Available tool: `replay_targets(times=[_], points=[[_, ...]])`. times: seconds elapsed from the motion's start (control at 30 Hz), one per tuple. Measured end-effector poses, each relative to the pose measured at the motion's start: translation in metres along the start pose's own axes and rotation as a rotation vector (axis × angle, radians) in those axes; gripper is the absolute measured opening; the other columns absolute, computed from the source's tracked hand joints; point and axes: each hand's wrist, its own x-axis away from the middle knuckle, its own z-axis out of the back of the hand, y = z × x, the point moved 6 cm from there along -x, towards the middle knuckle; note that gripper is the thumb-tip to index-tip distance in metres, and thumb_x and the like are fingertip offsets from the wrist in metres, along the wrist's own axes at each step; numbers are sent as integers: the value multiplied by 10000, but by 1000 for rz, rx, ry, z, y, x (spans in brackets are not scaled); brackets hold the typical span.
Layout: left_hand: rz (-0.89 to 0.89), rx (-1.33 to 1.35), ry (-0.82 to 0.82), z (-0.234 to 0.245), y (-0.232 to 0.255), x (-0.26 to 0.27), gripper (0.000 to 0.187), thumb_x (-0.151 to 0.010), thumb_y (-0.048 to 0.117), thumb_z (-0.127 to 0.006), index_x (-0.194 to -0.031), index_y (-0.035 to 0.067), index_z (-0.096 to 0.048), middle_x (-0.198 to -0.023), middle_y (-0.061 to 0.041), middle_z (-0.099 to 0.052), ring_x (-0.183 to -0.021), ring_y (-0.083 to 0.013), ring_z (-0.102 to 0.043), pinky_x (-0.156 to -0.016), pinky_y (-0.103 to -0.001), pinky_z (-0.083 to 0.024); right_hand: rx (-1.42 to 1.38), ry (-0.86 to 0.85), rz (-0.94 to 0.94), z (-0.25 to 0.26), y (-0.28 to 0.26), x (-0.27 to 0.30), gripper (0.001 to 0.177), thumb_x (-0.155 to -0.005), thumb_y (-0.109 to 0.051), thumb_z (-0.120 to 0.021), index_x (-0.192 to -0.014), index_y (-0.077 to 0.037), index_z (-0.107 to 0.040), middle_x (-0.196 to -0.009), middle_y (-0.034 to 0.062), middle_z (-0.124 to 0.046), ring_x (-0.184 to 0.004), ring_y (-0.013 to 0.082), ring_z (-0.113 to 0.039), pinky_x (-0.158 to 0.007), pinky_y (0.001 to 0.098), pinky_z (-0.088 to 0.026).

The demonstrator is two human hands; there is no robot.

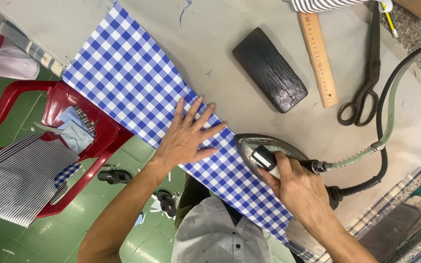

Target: The person irons a long blue and white checkered fabric strip on a work table, repeatedly folding and pressing sections with a steam iron. The person uses a wooden ruler to measure and align the fabric before ironing.

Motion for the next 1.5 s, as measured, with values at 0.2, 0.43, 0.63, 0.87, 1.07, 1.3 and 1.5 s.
replay_targets(times=[0.2,0.43,0.63,0.87,1.07,1.3,1.5], points=[[23,35,-4,0,-1,0,646,-983,678,-480,-1498,291,-541,-1579,-178,-432,-1511,-480,-246,-1190,-735,-103,-36,-87,-21,1,-9,-20,602,-987,-595,-522,-1267,-62,-516,-737,102,-650,-495,280,-657,-334,418,-479],[71,-17,71,-21,-9,6,634,-957,705,-413,-1511,399,-459,-1610,-61,-355,-1537,-358,-270,-1233,-641,-123,-33,-136,-148,14,-10,-35,528,-973,-584,-566,-1282,-157,-593,-816,95,-724,-730,253,-778,-594,381,-613],[39,-10,140,-13,-9,4,606,-970,659,-437,-1504,377,-482,-1604,-68,-371,-1521,-349,-304,-1239,-604,-158,-211,-227,-115,44,7,-130,582,-1008,-533,-523,-1423,-131,-589,-1065,252,-701,-1002,473,-719,-814,561,-588],[19,-42,171,-9,-5,1,598,-955,621,-515,-1499,372,-510,-1579,-100,-415,-1505,-360,-342,-1228,-591,-175,21,-227,-247,-48,52,-211,743,-776,-474,-863,-1257,0,-552,-1220,292,-577,-1158,506,-619,-910,544,-559],[15,-75,43,4,3,-4,602,-974,628,-457,-1484,320,-540,-1587,-143,-427,-1526,-363,-301,-1234,-606,-152,-142,52,-94,88,25,-139,791,-769,-280,-885,-1322,-4,-391,-1155,304,-578,-1086,513,-594,-851,548,-548],[84,-158,-223,-9,3,-4,712,-1032,683,-113,-1578,305,-370,-1686,-134,-241,-1577,-335,-116,-1262,-573,-3,-269,385,-48,147,62,123,1003,-779,-323,-868,-1505,112,-329,-1372,382,-565,-1179,477,-610,-937,568,-571],[22,-141,-10,0,13,0,611,-1027,570,-370,-1507,229,-535,-1608,-180,-429,-1522,-392,-337,-1249,-630,-159,-247,33,-298,-45,98,238,921,-749,-277,-858,-1515,21,-441,-1399,293,-574,-1162,421,-641,-994,520,-621]])
